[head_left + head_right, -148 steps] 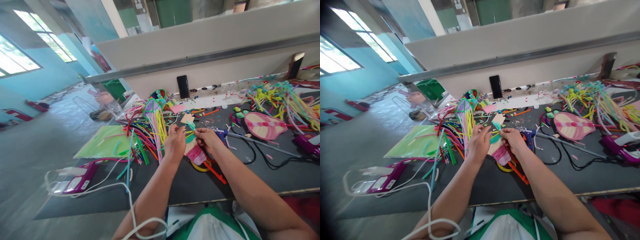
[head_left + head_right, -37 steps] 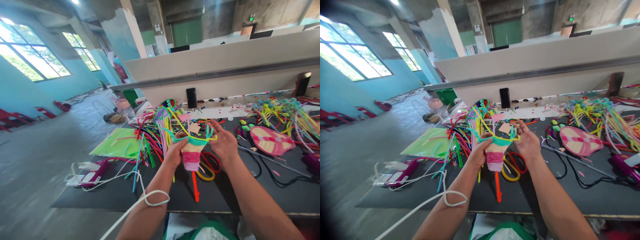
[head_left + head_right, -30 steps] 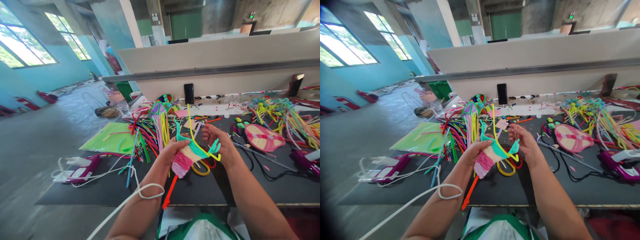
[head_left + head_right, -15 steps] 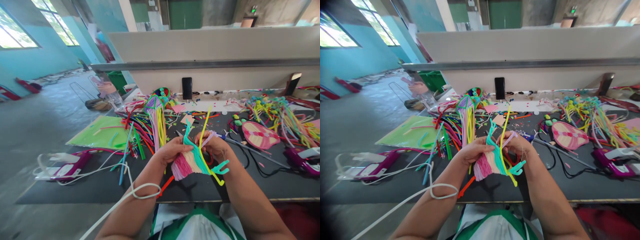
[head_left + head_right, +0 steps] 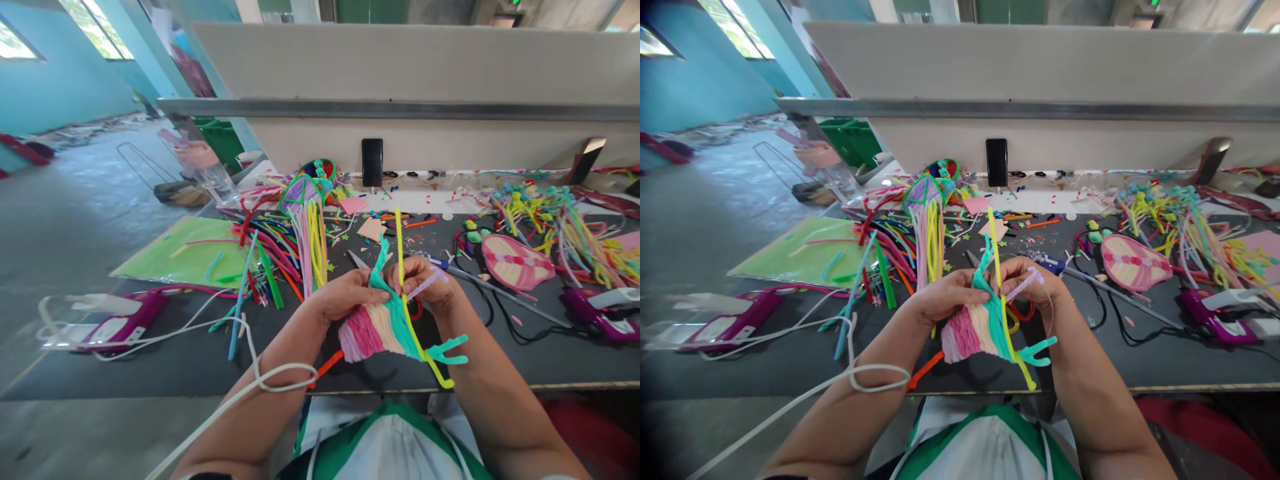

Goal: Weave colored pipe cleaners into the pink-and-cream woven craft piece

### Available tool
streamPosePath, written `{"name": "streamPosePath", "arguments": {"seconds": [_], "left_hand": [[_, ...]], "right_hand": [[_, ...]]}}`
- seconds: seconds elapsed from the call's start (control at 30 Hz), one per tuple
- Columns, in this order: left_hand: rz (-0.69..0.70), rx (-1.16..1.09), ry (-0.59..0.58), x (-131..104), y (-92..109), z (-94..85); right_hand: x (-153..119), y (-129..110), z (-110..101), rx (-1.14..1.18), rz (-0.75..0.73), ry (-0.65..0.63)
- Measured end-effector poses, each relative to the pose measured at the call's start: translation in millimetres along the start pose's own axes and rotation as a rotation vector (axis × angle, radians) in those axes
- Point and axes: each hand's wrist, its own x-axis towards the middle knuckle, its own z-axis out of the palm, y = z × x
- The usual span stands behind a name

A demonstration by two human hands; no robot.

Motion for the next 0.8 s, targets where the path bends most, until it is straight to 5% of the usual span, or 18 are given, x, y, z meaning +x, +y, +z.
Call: {"name": "streamPosePath", "arguments": {"seconds": [0.8], "left_hand": [[0.062, 0.074, 0.051, 1.6, 0.3, 0.7]], "right_hand": [[1.0, 1.0, -3.6, -0.038, 0.166, 0.033]]}}
